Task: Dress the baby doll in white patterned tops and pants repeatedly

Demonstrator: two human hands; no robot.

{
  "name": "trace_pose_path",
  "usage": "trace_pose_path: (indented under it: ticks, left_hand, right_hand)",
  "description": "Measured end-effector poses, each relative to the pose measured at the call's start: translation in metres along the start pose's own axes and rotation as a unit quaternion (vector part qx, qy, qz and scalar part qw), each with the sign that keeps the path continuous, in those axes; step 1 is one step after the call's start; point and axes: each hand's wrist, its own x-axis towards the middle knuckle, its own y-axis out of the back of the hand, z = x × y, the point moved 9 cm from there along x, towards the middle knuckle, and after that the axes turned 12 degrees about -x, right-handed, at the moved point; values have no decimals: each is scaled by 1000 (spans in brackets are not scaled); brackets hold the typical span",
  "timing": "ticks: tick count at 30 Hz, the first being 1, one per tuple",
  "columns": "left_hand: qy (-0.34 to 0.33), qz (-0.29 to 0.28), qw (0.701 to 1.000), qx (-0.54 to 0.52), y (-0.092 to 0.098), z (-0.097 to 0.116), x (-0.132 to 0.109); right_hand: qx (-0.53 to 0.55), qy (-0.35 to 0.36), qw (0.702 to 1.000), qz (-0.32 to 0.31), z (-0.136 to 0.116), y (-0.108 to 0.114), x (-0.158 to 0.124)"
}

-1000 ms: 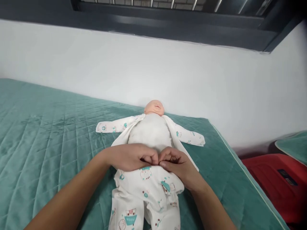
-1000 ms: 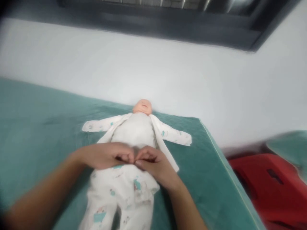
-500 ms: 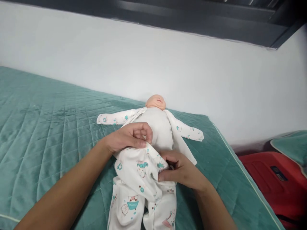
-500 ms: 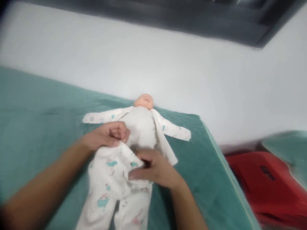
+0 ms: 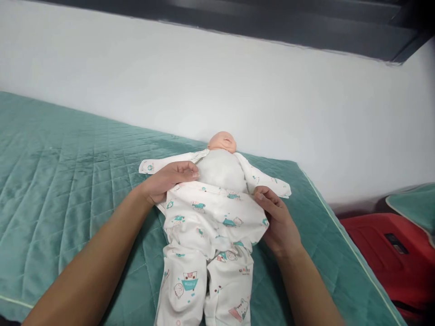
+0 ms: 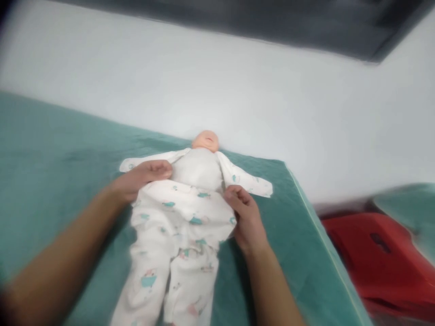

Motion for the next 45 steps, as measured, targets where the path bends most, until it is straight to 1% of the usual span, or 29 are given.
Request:
trace_pose_path:
  ticks: [2,4,6,8,10,14,18,21,25,28,34,36,38,41,43,45]
  left_hand:
    - [-3,33,999,5,7,0,3]
    - [-10,59,998,10,12,0,4]
    - [-12,80,996,27,15,0,4]
    - [-6,82,995,62,17,0,3]
    - [8,56,992,111,17,-1,1]
    - [41,-34,978,199,13,-1,-7]
    - [62,-113,966,226,4,0,-16]
    - [67,-141,962,223,-2,0,-17]
    - [87,-153,959,221,-1,-6,-13]
    - [73,-143,958,236,4,-8,-6]
    - [44,-102,964,242,17,-8,0]
    - [39,-90,967,234,18,-7,0]
    - [41,-80,972,219,19,-9,0]
    - [51,-72,972,216,17,-13,2]
    - [49,-59,963,257,16,-12,3]
    - [37,-43,944,324,15,-8,5]
  right_hand:
    - [16,9,999,26,-1,4,3]
    - [32,20,999,38,-1,6,5]
    - [25,29,999,36,1,7,8]
    - [-21,39,999,22,3,6,10]
    - [-87,49,995,9,4,6,12]
    - [-206,48,977,-20,3,10,13]
    - [-283,36,956,-65,3,10,10]
    - [-323,23,944,-64,8,15,12]
    - [-344,15,937,-64,15,17,16]
    - [-366,6,929,-50,14,17,16]
    - [-393,36,917,60,4,28,13]
    - [-401,45,912,74,3,30,13]
    - [-405,32,912,48,9,26,15]
    - [-403,-18,915,-21,21,17,16]
    - [-411,-32,910,-43,23,14,16]
    - [-417,-28,907,-53,22,13,16]
